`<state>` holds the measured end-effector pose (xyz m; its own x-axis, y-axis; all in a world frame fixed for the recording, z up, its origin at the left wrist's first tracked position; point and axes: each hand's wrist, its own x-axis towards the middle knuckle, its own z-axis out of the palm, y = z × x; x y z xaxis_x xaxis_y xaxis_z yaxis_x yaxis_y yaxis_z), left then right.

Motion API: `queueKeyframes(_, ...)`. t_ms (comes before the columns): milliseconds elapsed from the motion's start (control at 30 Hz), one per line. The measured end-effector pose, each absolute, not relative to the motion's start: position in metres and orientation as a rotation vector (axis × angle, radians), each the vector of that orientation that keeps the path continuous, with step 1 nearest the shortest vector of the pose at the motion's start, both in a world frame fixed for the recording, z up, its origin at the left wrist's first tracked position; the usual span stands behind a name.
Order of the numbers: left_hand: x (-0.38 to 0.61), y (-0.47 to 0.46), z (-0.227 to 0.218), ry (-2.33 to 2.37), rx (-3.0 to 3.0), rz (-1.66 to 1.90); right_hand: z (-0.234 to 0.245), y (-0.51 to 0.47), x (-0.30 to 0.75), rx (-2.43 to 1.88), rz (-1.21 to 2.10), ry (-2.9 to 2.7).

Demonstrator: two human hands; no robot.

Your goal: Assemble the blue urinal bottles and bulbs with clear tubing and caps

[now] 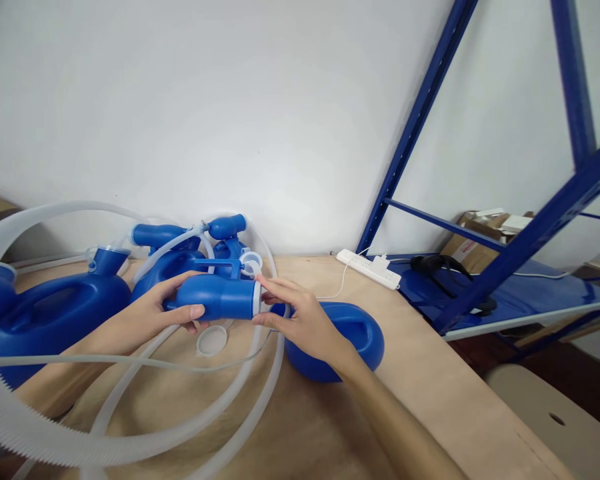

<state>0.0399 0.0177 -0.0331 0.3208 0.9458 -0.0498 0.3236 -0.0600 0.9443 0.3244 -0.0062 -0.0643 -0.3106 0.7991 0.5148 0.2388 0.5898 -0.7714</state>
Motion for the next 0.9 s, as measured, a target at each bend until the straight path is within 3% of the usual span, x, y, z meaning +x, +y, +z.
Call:
queueKeyframes(433, 0.036, 0.016, -0.029, 1.001, 2.046, 0.896, -0.063, -0.007, 0.324, -0.999, 0.826, -1.8)
queueKeyframes(900, 0.024, 0.029, -0.045, 0.783, 2.561, 0.99, -0.062, -0.006, 0.326, -0.991, 0.592, -2.0)
